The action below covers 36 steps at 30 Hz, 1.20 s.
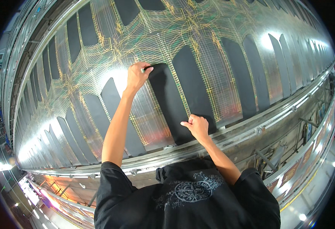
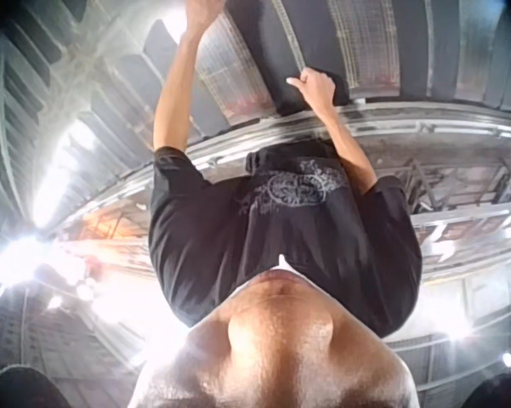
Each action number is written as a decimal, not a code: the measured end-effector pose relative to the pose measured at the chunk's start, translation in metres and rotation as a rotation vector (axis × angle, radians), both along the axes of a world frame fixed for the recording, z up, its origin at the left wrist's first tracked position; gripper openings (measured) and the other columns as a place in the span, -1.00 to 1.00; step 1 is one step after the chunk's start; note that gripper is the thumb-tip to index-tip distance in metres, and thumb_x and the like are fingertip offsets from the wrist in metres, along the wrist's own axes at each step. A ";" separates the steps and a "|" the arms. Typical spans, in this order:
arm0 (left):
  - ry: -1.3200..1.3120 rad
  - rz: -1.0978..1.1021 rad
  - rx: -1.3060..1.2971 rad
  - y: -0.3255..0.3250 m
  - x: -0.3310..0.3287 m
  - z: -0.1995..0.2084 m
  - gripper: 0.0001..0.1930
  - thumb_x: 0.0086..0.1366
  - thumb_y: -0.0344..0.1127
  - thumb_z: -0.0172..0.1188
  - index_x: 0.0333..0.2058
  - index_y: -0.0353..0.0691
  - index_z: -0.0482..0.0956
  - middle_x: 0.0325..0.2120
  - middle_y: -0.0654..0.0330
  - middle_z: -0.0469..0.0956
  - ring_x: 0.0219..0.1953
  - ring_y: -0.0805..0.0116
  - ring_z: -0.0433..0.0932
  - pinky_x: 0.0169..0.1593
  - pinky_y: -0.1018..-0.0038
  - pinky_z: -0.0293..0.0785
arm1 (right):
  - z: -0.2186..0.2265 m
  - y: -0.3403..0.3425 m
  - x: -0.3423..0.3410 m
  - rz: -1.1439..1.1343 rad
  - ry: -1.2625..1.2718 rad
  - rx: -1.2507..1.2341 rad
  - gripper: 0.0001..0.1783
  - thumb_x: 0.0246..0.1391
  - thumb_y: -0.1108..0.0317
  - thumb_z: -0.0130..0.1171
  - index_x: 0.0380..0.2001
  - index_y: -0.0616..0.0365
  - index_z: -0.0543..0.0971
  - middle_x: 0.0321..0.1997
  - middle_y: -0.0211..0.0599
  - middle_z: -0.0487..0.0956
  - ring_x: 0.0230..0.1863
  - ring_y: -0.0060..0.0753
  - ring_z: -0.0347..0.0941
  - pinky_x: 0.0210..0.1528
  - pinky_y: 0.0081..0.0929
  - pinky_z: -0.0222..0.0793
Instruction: The person repeatedly lifts and adjusts a series of black rectangular panels mounted on a curved metal frame. They use both hands to pull the panels down and smooth them against the frame, moving sequentially along the row. The task involves repetitive handling of each panel to ensure it is properly seated.
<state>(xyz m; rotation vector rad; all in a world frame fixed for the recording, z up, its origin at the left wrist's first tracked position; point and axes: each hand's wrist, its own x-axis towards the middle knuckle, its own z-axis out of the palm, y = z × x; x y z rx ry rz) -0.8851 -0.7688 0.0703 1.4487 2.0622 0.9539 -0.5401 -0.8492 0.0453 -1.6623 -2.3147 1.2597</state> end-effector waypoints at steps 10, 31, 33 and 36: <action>0.072 -0.277 0.099 -0.143 0.121 0.183 -0.77 0.01 -0.61 0.39 -0.35 -0.17 0.72 -0.45 0.22 0.63 -0.17 0.17 0.64 0.42 -0.07 0.29 | -0.003 -0.007 0.005 -0.021 0.115 0.178 -0.49 -0.06 -0.02 0.51 -0.59 0.12 0.46 -0.66 -0.26 0.53 -0.61 -0.09 0.48 -0.53 -0.20 0.30; -0.071 0.125 -0.175 0.030 -0.037 -0.039 -0.74 0.12 -0.17 0.51 -0.29 -0.22 0.81 -0.45 0.16 0.73 -0.42 0.35 0.59 -0.26 0.38 0.50 | 0.008 0.001 -0.002 -0.021 -0.019 0.000 -0.50 -0.04 -0.03 0.51 -0.59 0.14 0.52 -0.67 -0.28 0.56 -0.59 -0.05 0.54 -0.49 -0.17 0.37; -0.101 0.153 -0.215 0.030 -0.036 -0.044 -0.74 0.11 -0.18 0.51 -0.30 -0.21 0.81 -0.46 0.18 0.72 -0.44 0.37 0.57 -0.27 0.39 0.49 | 0.006 0.000 0.000 -0.022 -0.003 0.016 -0.50 -0.04 -0.04 0.51 -0.59 0.13 0.52 -0.67 -0.28 0.55 -0.61 -0.05 0.53 -0.51 -0.17 0.35; -0.069 0.151 -0.209 0.031 -0.036 -0.046 -0.75 0.11 -0.19 0.51 -0.30 -0.21 0.81 -0.46 0.17 0.73 -0.45 0.37 0.59 -0.29 0.40 0.50 | 0.003 0.001 0.001 -0.022 0.001 0.006 -0.50 -0.04 -0.04 0.51 -0.58 0.13 0.52 -0.67 -0.28 0.55 -0.61 -0.04 0.52 -0.52 -0.17 0.34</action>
